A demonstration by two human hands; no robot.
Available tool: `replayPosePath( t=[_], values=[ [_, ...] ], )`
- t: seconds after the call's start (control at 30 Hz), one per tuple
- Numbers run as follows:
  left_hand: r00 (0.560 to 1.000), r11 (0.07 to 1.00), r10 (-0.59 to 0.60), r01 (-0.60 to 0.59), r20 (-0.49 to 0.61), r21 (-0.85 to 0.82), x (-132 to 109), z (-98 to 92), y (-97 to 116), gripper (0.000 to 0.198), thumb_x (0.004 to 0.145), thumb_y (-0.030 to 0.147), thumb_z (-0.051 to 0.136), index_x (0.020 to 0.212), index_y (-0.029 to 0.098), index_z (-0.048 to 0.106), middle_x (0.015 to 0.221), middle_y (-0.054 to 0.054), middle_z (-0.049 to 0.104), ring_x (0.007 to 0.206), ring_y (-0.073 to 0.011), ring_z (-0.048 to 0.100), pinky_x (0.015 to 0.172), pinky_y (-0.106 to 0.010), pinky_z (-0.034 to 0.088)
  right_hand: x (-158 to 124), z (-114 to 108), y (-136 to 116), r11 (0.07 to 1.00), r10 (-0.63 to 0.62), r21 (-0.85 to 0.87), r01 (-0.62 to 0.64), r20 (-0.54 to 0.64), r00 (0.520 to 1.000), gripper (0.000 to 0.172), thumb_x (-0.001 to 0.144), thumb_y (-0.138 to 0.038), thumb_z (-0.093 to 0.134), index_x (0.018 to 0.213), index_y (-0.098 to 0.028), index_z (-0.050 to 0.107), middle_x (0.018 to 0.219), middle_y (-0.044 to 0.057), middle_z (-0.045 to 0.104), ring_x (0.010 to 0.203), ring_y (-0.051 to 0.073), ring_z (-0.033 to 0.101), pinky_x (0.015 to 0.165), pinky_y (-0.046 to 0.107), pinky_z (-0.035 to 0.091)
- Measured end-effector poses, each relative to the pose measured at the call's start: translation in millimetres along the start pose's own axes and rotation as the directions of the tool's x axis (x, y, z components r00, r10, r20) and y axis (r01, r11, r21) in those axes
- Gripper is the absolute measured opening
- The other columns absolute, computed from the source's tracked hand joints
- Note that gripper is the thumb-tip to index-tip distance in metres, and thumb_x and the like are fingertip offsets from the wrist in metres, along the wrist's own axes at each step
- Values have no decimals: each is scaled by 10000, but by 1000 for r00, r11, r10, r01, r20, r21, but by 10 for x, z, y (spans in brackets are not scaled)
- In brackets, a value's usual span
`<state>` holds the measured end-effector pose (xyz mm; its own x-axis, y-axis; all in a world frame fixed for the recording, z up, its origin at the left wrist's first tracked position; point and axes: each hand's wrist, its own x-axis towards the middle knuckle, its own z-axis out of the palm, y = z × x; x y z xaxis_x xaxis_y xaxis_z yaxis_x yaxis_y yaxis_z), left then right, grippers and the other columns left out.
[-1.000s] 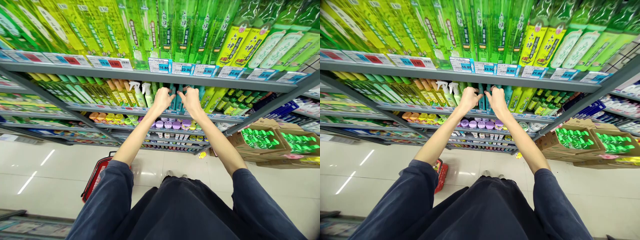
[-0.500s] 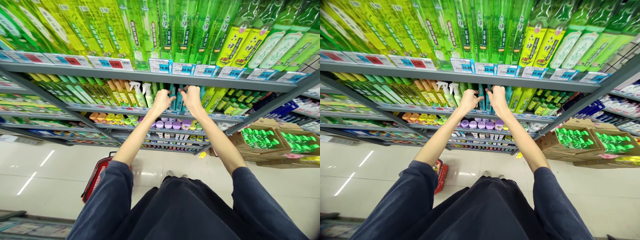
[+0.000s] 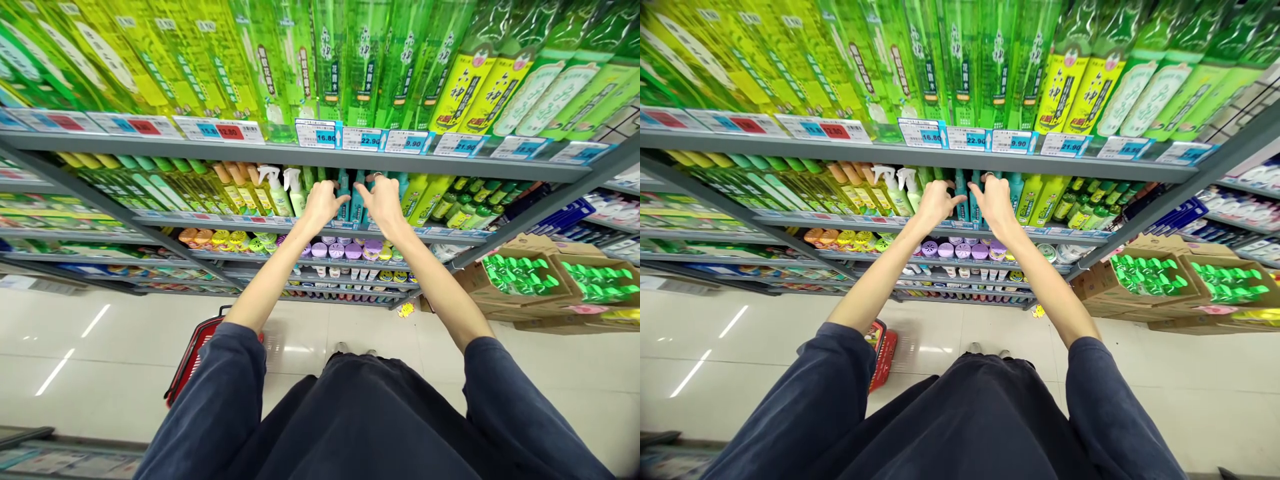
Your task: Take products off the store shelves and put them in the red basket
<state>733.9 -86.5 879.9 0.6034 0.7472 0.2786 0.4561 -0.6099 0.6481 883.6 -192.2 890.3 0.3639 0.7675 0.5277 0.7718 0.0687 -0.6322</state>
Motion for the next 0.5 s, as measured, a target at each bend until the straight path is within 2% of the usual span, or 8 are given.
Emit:
replayPosePath(
  t=[0.07,0.2,0.27,0.33,0.37,0.4,0.43,0.5],
  values=[
    [1000,1000,-20,20,6,9,-5,1,13,546,928,435,787,1222,-15,692,613,-48,642,825,-273,709,1058,-525,509,-65,-52,-58,1000,-5,10,5,-48,999,686,1013,-718,530,1181,-71,686,680,63,669,702,224,725,910,438,614],
    [1000,999,-26,26,18,-31,-38,-52,92,576,945,441,768,1256,-33,665,593,-45,646,804,-270,712,1027,-478,523,-376,-148,-134,993,22,114,-11,-89,996,570,1045,-675,504,1170,-151,690,561,-38,612,452,139,587,644,308,571],
    [1000,998,-4,3,-14,-60,-137,-112,134,565,958,441,753,1282,-12,655,536,3,611,712,-234,702,967,-418,546,-708,-144,-44,983,78,173,-61,-95,992,525,1044,-655,513,1138,-173,697,580,-41,632,439,125,572,555,264,504],
    [994,994,20,-31,-107,-109,-340,-147,127,513,968,450,732,1281,49,668,487,51,569,580,-184,648,851,-348,558,-1198,-108,143,953,235,212,-218,-55,970,516,1010,-668,548,1114,-187,703,604,-29,650,468,133,593,527,254,473],
    [986,988,17,-43,-168,-150,-484,-132,89,482,973,470,715,1266,89,680,479,66,558,523,-160,608,776,-314,549,-1500,-89,257,910,361,226,-349,-15,932,526,985,-684,564,1109,-193,705,614,-23,659,469,137,594,516,255,466],
    [974,979,-6,-40,-225,-199,-654,-82,22,453,983,503,683,1237,128,694,481,73,552,478,-140,564,695,-284,525,-1833,-79,372,833,503,236,-500,49,863,541,946,-712,585,1105,-209,706,627,-20,668,467,138,590,507,255,464],
    [964,967,-57,-12,-261,-253,-845,8,-72,451,997,553,636,1204,158,702,495,73,552,458,-125,532,625,-258,491,-2190,-81,476,780,584,227,-584,71,808,561,915,-730,590,1068,-205,712,606,-15,660,441,141,574,482,258,458],
    [948,926,-248,171,-199,-336,-1275,313,-319,486,1032,601,525,1210,175,675,537,69,544,469,-117,529,533,-225,427,-2934,-137,622,686,696,214,-695,83,713,612,851,-771,595,971,-182,715,570,4,652,405,150,564,434,263,445]
  ],
)
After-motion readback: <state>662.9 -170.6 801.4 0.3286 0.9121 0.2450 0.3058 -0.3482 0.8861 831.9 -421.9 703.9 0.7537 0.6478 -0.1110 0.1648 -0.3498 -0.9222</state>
